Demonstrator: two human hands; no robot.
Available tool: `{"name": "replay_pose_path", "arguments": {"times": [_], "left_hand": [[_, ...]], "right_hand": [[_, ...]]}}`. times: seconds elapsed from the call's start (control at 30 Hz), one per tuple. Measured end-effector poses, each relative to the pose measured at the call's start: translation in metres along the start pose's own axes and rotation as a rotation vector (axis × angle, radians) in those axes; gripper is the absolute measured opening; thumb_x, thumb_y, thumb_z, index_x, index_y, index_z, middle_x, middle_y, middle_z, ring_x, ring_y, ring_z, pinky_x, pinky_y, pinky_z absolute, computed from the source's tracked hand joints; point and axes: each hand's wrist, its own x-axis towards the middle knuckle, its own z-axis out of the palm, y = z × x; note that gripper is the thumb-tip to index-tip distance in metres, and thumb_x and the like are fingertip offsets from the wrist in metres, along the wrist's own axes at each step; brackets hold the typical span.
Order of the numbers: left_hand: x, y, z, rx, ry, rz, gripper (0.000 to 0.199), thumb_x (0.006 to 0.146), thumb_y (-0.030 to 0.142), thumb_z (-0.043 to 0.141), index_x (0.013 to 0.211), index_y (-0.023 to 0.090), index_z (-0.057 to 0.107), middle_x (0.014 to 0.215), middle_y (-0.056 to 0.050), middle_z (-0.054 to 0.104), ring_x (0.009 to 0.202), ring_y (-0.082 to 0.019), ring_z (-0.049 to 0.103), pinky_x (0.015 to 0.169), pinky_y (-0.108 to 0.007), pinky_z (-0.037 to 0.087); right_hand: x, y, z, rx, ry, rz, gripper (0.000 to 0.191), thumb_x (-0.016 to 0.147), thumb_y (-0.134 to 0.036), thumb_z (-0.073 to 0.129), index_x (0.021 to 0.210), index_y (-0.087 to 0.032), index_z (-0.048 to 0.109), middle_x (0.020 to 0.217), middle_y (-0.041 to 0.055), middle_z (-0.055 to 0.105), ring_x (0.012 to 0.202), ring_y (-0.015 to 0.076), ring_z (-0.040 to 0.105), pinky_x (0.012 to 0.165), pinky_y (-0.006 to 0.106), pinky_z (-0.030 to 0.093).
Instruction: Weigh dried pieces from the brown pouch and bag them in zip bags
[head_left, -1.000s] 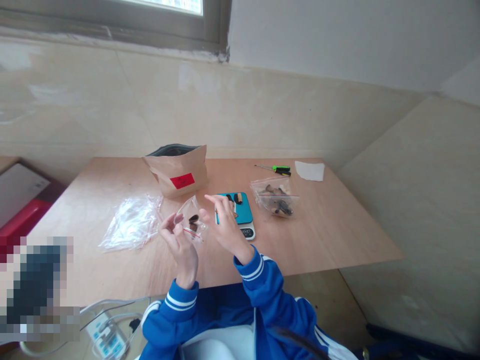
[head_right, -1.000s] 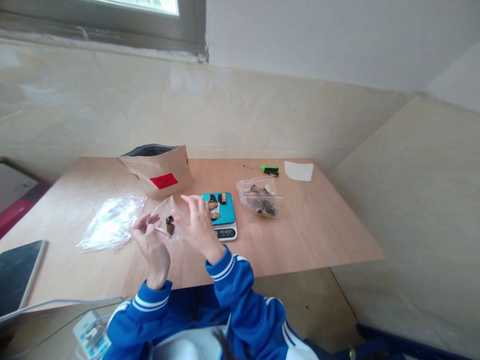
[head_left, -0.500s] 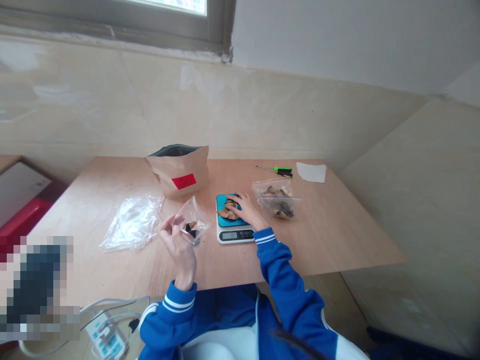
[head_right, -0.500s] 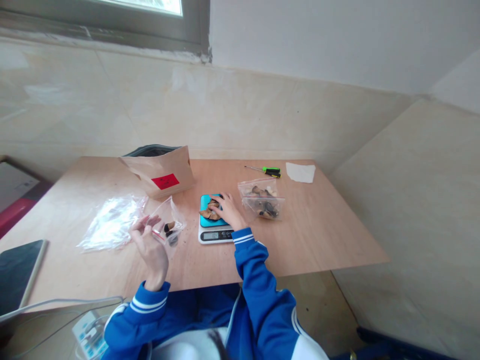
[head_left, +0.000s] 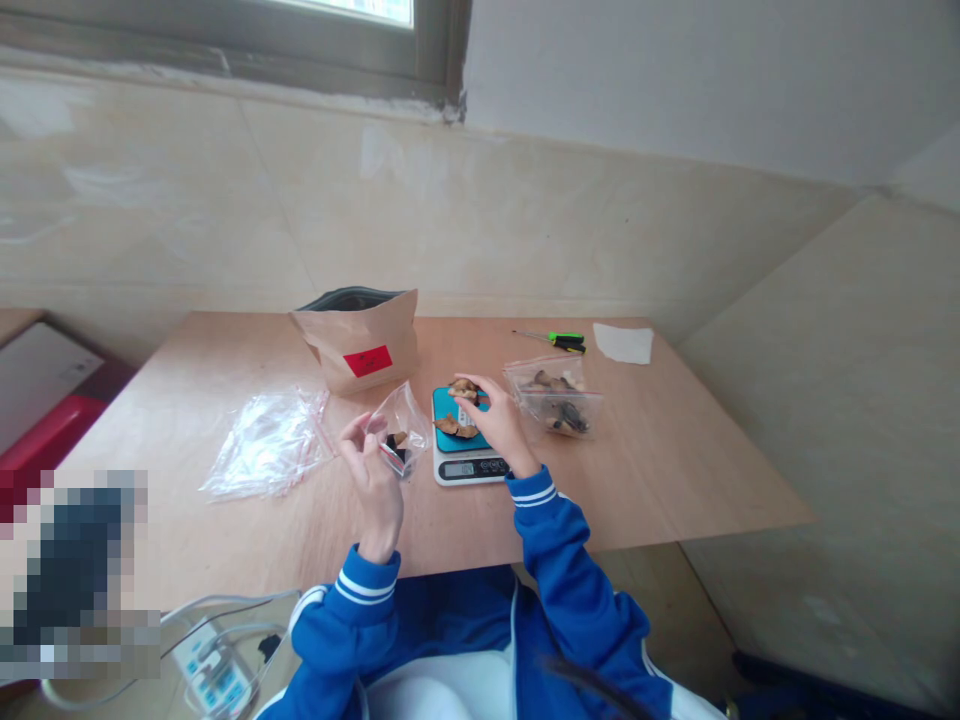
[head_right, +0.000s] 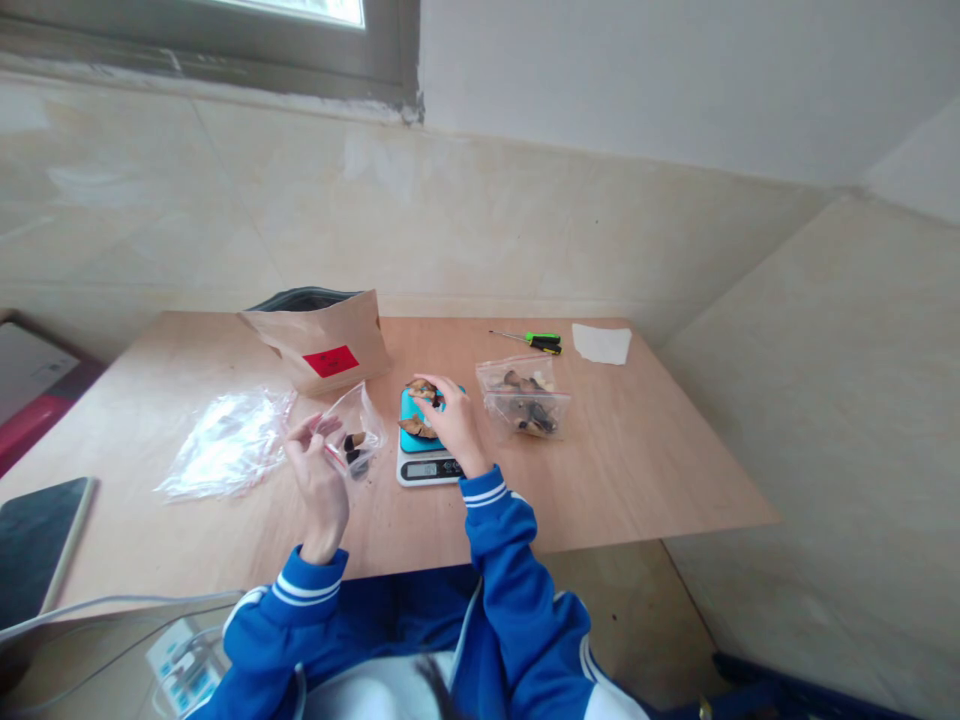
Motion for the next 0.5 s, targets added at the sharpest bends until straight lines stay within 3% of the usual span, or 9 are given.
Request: {"name": "replay_pose_path", "arguments": {"times": [0.1,0.27,0.33,0.43,0.5], "left_hand": [[0.000,-0.003,0.004,0.028,-0.028,0.004,0.028,0.095,0.043,0.050,0.112,0.022,0.054,0.113,-0.006,0.060,0.108,-0.018,0.061,0.090,-0.031,0.049],[0.002,-0.005,0.006,-0.007,-0.063,0.011,0.032,0.094,0.046,0.051,0.115,0.022,0.054,0.116,-0.008,0.061,0.109,-0.019,0.062,0.092,-0.034,0.049],[0.003,-0.006,0.004,-0.003,-0.056,0.002,0.034,0.095,0.047,0.050,0.116,0.021,0.053,0.114,-0.008,0.061,0.106,-0.019,0.063,0.089,-0.033,0.050],[0.004,-0.008,0.001,-0.015,-0.048,-0.018,0.035,0.094,0.048,0.048,0.115,0.020,0.053,0.111,-0.008,0.061,0.100,-0.019,0.064,0.088,-0.034,0.051],[0.005,-0.009,-0.001,-0.021,-0.036,-0.029,0.035,0.093,0.047,0.049,0.113,0.019,0.053,0.109,-0.008,0.062,0.095,-0.018,0.065,0.087,-0.035,0.051]], "right_hand": [[0.000,-0.040,0.003,0.108,-0.069,-0.109,0.035,0.088,-0.017,0.063,0.122,-0.025,0.067,0.126,0.0063,0.067,0.119,0.0192,0.062,0.104,0.033,0.049],[-0.006,-0.084,0.008,0.091,-0.354,-0.225,0.060,0.089,-0.009,0.055,0.143,-0.033,0.050,0.148,0.0025,0.053,0.140,0.0183,0.046,0.118,0.039,0.038],[-0.008,-0.084,0.008,0.117,-0.365,-0.239,0.062,0.090,-0.012,0.057,0.147,-0.034,0.045,0.149,0.0017,0.051,0.141,0.0188,0.044,0.118,0.040,0.038],[-0.012,-0.065,0.006,0.139,-0.205,-0.166,0.047,0.096,-0.020,0.051,0.142,-0.030,0.051,0.142,0.0043,0.057,0.131,0.0181,0.054,0.110,0.037,0.046],[-0.015,-0.043,0.006,0.020,-0.113,-0.073,0.039,0.096,-0.020,0.048,0.134,-0.024,0.057,0.132,0.0079,0.062,0.123,0.0196,0.058,0.106,0.038,0.048]]}}
